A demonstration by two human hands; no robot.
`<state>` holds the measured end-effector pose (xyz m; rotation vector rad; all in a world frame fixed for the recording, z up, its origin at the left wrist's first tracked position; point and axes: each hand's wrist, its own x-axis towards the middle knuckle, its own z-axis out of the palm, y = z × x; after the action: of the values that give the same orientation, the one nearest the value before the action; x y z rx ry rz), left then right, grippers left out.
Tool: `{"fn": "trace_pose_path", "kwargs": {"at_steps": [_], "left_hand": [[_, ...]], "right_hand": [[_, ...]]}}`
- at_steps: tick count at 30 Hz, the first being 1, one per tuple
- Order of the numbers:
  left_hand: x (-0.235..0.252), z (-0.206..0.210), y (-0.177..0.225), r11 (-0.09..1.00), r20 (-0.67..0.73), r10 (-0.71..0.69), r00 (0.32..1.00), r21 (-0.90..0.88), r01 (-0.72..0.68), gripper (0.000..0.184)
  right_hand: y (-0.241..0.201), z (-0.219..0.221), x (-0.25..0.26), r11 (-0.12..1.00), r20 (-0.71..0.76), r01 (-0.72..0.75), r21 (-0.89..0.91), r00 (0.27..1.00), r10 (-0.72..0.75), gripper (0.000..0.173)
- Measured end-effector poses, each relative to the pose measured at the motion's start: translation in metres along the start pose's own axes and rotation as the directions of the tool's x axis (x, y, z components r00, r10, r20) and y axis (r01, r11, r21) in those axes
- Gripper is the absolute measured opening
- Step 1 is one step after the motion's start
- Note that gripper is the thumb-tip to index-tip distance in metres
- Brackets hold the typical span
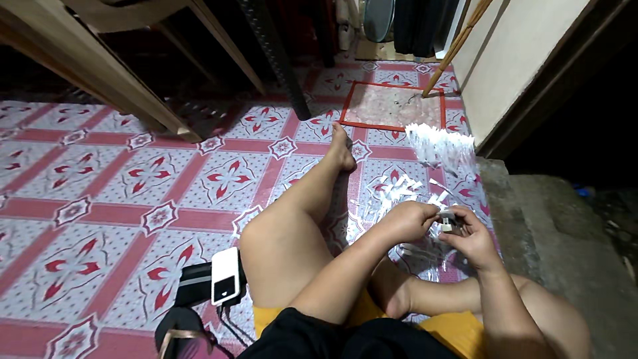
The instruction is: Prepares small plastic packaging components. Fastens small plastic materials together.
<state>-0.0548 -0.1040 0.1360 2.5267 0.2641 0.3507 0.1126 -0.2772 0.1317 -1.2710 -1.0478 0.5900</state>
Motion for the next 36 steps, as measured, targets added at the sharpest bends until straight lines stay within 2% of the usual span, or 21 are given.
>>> {"fn": "trace_pose_path", "kwargs": {"at_steps": [5,25,31,33,36], "left_hand": [[0.0,-0.002,0.001,0.999,0.018,-0.003,1.0,-0.033,0.004,0.035],[-0.001,0.0,0.001,0.997,0.038,0.024,0.999,-0.081,-0.02,0.036],[-0.003,0.011,-0.001,0.997,-0.034,-0.03,0.999,-0.072,0.027,0.038],[-0.005,0.017,-0.003,0.997,-0.081,-0.045,0.996,-0.065,0.04,0.042],[-0.006,0.019,0.002,0.998,-0.124,-0.062,0.99,-0.04,0.058,0.061]], "right_hand": [[0.003,0.002,0.0,1.0,-0.029,0.005,0.002,1.0,-0.005,0.057],[0.007,-0.001,0.0,0.998,-0.039,-0.006,0.069,0.999,0.009,0.049],[0.009,0.001,0.0,0.999,-0.065,-0.029,0.043,0.997,0.032,0.046],[0.008,0.002,0.0,0.998,-0.063,-0.037,0.052,0.997,0.04,0.045],[0.009,0.002,-0.001,0.996,-0.053,-0.038,0.076,0.998,0.042,0.043]]}}
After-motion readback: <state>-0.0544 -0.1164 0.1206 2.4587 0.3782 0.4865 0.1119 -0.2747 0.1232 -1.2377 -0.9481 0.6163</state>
